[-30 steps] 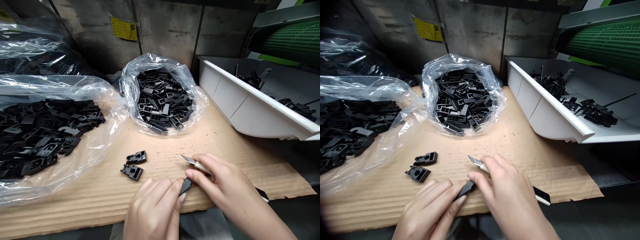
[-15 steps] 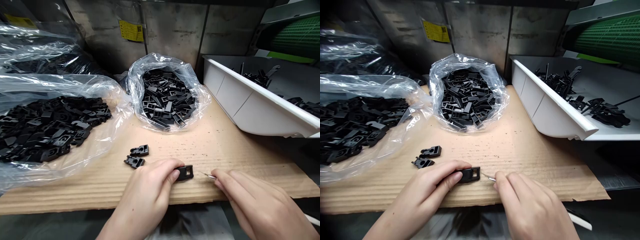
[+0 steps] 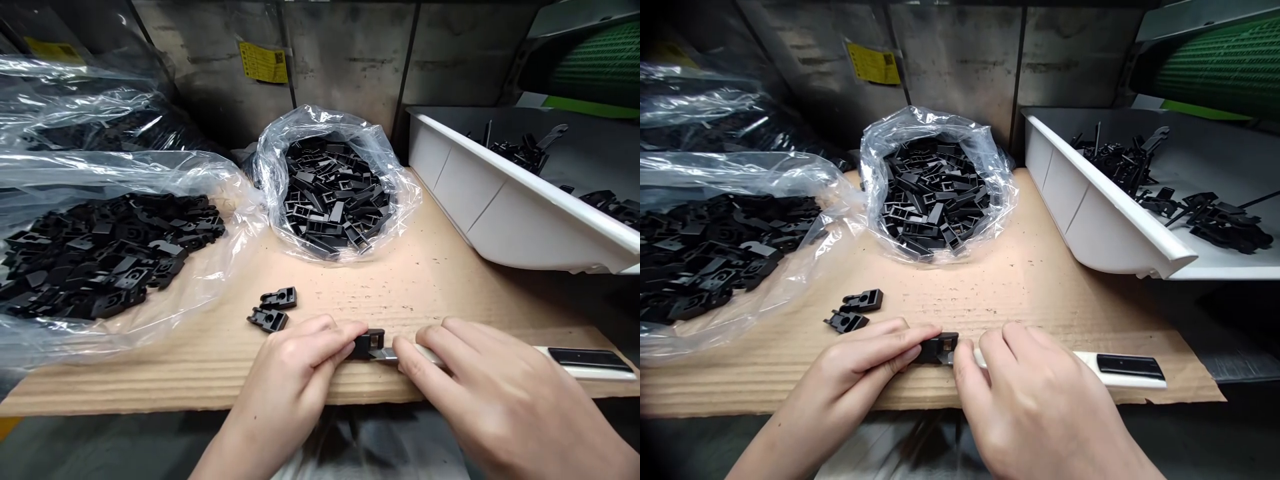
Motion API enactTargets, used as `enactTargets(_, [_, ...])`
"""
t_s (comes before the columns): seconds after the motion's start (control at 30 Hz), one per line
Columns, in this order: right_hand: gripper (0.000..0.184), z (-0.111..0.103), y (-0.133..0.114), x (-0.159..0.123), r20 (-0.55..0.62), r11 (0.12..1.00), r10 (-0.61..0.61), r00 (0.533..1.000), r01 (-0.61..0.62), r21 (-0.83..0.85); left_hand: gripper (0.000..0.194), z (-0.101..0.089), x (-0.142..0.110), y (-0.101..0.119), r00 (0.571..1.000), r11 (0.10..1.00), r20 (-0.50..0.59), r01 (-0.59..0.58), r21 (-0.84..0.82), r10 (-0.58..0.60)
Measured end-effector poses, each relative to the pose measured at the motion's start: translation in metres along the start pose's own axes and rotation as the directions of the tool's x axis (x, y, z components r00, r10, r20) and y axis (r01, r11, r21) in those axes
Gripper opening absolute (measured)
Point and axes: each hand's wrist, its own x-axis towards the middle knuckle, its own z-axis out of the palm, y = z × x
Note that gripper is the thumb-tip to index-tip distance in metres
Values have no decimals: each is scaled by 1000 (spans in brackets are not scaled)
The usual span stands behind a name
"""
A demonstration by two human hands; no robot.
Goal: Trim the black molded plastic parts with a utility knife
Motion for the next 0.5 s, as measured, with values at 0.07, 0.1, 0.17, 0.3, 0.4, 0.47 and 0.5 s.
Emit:
enactTargets(0.07, [23,-3,-1,6,29,999,39,999,-39,-10,30,0,0,0,1000,1000,4,3,6,-3])
enactTargets(0.1, [22,-4,-1,8,41,998,63,997,-62,-11,30,1,0,0,1000,1000,3,2,10,-2])
enactTargets(0.17, [22,-7,-1,9,56,995,96,994,-96,-2,30,1,-1,-1,1000,1000,-6,-3,9,3])
enactTargets(0.3, [15,-11,3,-3,42,965,194,980,-198,173,28,-2,-5,-3,998,996,-65,-28,-86,23])
enactTargets(0.4, [23,-12,3,-9,27,825,365,930,-337,454,27,-4,-8,2,992,966,-128,-50,-252,18])
enactTargets(0.47, [23,-11,-2,-8,120,642,419,900,-387,662,27,-4,-8,6,993,926,-114,-41,-375,-2])
enactTargets(0.5, [21,-10,-5,-6,174,530,427,887,-402,747,26,-3,-7,9,995,900,-93,-23,-435,-19])
